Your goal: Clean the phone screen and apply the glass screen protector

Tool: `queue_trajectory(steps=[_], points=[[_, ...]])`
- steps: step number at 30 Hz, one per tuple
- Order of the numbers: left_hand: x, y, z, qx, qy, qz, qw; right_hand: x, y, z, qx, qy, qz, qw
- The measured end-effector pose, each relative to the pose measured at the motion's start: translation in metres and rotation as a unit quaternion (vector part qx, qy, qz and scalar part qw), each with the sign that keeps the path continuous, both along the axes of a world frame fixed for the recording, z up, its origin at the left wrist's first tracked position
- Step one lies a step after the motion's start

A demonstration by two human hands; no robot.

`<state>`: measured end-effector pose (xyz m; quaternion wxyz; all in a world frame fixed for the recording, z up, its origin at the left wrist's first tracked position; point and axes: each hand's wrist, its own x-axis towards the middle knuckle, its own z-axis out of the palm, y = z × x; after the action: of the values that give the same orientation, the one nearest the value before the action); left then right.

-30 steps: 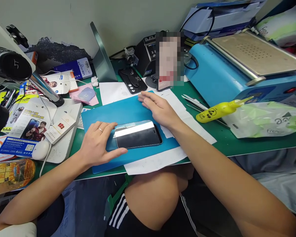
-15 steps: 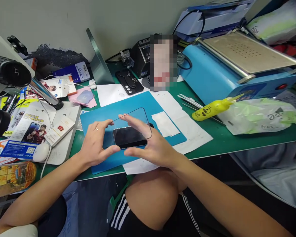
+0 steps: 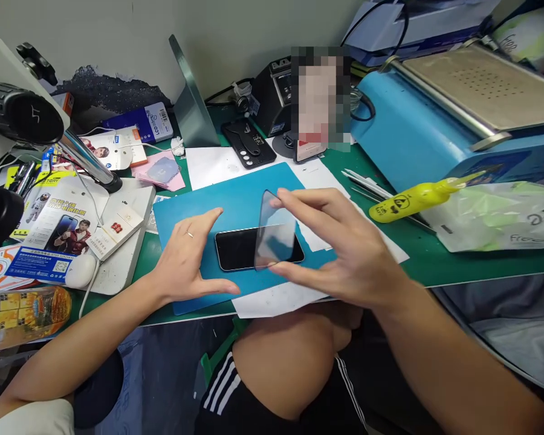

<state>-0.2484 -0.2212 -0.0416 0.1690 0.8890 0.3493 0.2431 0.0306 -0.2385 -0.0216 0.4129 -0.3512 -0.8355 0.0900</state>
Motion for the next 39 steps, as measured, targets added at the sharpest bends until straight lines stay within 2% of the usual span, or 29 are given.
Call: queue_trajectory(steps=[3,6,9,13,39], points=[[0.001,0.001,0.001,-0.014,0.007,0.027,1.000,0.025,0.006,-0.005,-0.006,-0.134,-0.003,0.991],[0.002,0.002,0.001,-0.033,0.046,0.043,0.997,0.032,0.008,-0.020,0.008,-0.185,0.021,0.982],[0.003,0.002,0.000,-0.030,0.091,0.039,0.995,0.028,0.009,-0.033,0.004,-0.190,0.042,0.981],[0.003,0.002,0.000,-0.021,0.133,0.033,0.990,0.022,0.011,-0.040,-0.017,-0.186,0.051,0.981],[0.002,0.002,-0.001,0.023,0.175,0.024,0.984,0.022,0.021,-0.049,-0.063,-0.159,0.098,0.980]])
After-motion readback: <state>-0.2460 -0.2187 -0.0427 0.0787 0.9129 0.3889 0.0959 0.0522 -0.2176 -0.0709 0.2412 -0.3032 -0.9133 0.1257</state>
